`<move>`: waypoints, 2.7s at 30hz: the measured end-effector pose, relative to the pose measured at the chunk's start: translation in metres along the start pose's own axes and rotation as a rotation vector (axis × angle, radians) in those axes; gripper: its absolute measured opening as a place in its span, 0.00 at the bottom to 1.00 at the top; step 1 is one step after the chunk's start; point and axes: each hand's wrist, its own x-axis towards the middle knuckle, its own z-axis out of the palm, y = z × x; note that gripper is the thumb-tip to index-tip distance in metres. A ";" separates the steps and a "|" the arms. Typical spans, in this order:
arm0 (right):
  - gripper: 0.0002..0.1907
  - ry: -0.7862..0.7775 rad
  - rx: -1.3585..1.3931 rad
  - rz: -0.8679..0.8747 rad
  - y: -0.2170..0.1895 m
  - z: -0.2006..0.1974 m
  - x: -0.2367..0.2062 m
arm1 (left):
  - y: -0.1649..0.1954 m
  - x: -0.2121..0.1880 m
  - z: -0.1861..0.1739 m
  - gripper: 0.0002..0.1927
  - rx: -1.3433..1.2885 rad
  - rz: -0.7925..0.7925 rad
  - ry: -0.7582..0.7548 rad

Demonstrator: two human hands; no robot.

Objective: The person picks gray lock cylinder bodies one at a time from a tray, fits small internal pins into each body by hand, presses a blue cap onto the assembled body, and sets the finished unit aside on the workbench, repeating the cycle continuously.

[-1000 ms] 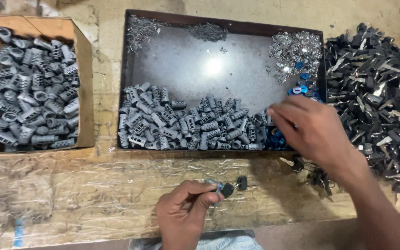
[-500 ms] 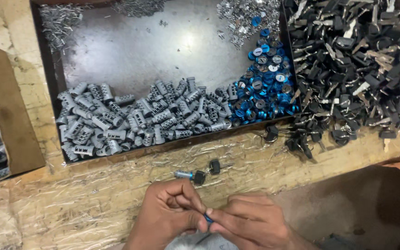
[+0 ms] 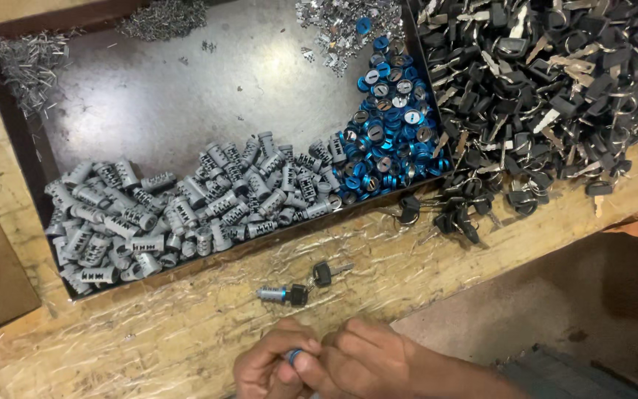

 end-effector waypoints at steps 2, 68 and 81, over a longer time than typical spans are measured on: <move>0.24 -0.179 0.021 0.070 0.004 -0.008 0.005 | -0.006 -0.014 -0.020 0.19 0.440 -0.070 0.039; 0.15 0.369 0.803 0.873 0.218 -0.036 0.159 | 0.028 0.023 -0.049 0.05 0.494 -0.346 0.033; 0.03 -0.144 -0.406 0.450 0.223 -0.003 0.121 | 0.030 0.036 -0.044 0.08 0.444 -0.476 0.151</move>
